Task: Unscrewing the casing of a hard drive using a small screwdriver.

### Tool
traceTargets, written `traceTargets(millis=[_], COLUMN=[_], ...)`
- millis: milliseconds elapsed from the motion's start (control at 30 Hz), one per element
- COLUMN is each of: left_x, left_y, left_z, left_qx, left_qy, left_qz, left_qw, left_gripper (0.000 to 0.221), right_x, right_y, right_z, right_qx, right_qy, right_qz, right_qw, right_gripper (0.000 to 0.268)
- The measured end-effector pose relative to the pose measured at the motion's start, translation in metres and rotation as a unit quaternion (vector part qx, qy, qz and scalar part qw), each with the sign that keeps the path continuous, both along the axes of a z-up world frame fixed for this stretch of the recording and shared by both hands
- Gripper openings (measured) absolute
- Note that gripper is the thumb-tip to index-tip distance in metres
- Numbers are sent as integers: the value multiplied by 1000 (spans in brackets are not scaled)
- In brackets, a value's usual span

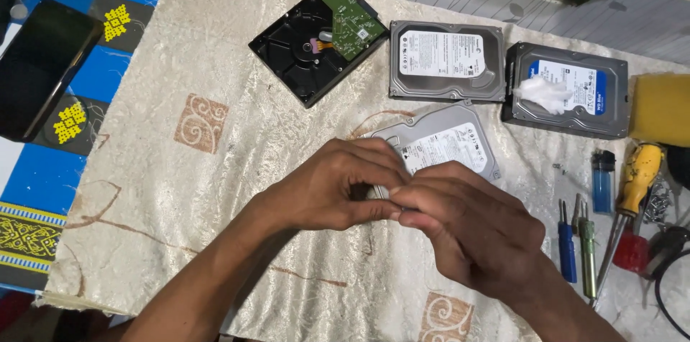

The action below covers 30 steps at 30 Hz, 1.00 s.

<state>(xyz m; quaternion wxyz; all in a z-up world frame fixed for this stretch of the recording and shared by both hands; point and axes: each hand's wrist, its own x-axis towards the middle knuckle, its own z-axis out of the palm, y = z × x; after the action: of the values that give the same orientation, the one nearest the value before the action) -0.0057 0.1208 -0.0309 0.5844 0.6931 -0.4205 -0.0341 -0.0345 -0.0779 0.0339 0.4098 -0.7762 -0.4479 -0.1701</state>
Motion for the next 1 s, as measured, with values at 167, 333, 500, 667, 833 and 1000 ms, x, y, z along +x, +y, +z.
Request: traceTargets(millis=[167,333,500,667,833,1000], left_x=[-9,-18,-12,-12,-12,-12], left_y=[1,-16,-15,-20,-20,-21], left_z=[2,-12,-18,-24,-27,-32], left_qx=[187,358,243,207,208,195], left_qy=[-108,-168,-124,-109,-95,-135], left_qz=[117,210,160,110,104,109], left_qw=[969,894,949,966,968,965], left_gripper=[97,143,115,121,123,107], right_x=[-2,-12,-30,-29,-19,-11], right_y=[-4,-16,-9,-18,-13,-24], right_z=[-6,-25,-4,-33,-11,7], right_qx=[-8,-56,-113,-130,-49,-68], right_qy=[-21,-48,-85,-43,-14,87], right_qz=[-13,-59,6,-84,-37,85], right_qw=[1000,996,990,987,998,990], right_gripper=[14,22,46,28,25,23])
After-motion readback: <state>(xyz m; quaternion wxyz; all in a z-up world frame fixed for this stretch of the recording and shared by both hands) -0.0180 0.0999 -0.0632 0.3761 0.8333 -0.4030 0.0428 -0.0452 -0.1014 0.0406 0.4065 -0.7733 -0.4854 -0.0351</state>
